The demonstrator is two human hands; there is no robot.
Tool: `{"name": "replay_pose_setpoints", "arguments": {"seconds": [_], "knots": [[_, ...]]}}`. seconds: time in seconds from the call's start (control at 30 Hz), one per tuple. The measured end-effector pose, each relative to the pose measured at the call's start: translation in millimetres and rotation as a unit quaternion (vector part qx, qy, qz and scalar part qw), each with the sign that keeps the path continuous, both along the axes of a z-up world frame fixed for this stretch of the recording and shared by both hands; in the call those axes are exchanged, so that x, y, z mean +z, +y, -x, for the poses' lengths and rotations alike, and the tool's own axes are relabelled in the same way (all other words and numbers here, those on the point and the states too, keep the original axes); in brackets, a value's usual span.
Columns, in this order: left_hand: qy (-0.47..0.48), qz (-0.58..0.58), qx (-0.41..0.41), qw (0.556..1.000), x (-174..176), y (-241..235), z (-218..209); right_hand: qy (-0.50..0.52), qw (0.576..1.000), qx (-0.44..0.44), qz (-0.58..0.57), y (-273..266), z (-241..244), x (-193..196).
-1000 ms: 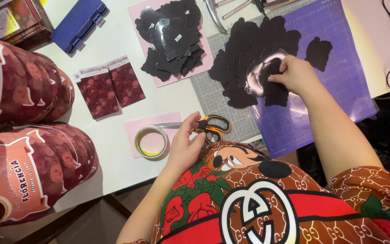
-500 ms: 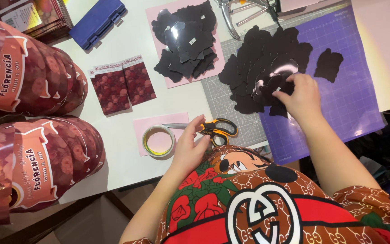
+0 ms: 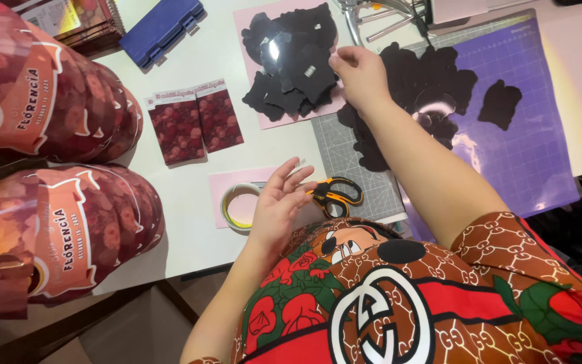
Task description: The person repeatedly cuts small strips of tape with scissors and sticks them onto black paper cutouts on a white table. The person handles the tape roll, scissors, and cutouts one at a time, placing each labeled cutout back on the table.
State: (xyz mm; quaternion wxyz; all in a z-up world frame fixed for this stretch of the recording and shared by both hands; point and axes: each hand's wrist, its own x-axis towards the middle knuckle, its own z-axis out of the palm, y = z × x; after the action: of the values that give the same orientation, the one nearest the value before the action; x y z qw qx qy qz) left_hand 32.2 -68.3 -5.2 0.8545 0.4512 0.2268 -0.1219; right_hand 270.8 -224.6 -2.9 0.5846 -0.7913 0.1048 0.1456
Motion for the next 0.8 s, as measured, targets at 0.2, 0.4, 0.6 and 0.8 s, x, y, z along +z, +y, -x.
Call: {"name": "replay_pose_setpoints", "arguments": {"seconds": [0.2,0.4,0.6,0.8], "knots": [[-0.068,0.128,0.009,0.989,-13,-7,-8,-0.148,0.974,0.133,0.107,-11,75,-24],[-0.064,0.101,-0.047,0.992,-27,-34,-18,-0.070,0.987,0.077,-0.122,-43,143,-23],[-0.103,-0.061,-0.166,0.979,-53,-48,-15,-0.102,0.993,0.052,-0.023,-102,144,-39],[-0.071,-0.205,-0.149,0.965,-36,-19,-9,-0.003,0.988,-0.138,0.062,-197,122,-62]]}}
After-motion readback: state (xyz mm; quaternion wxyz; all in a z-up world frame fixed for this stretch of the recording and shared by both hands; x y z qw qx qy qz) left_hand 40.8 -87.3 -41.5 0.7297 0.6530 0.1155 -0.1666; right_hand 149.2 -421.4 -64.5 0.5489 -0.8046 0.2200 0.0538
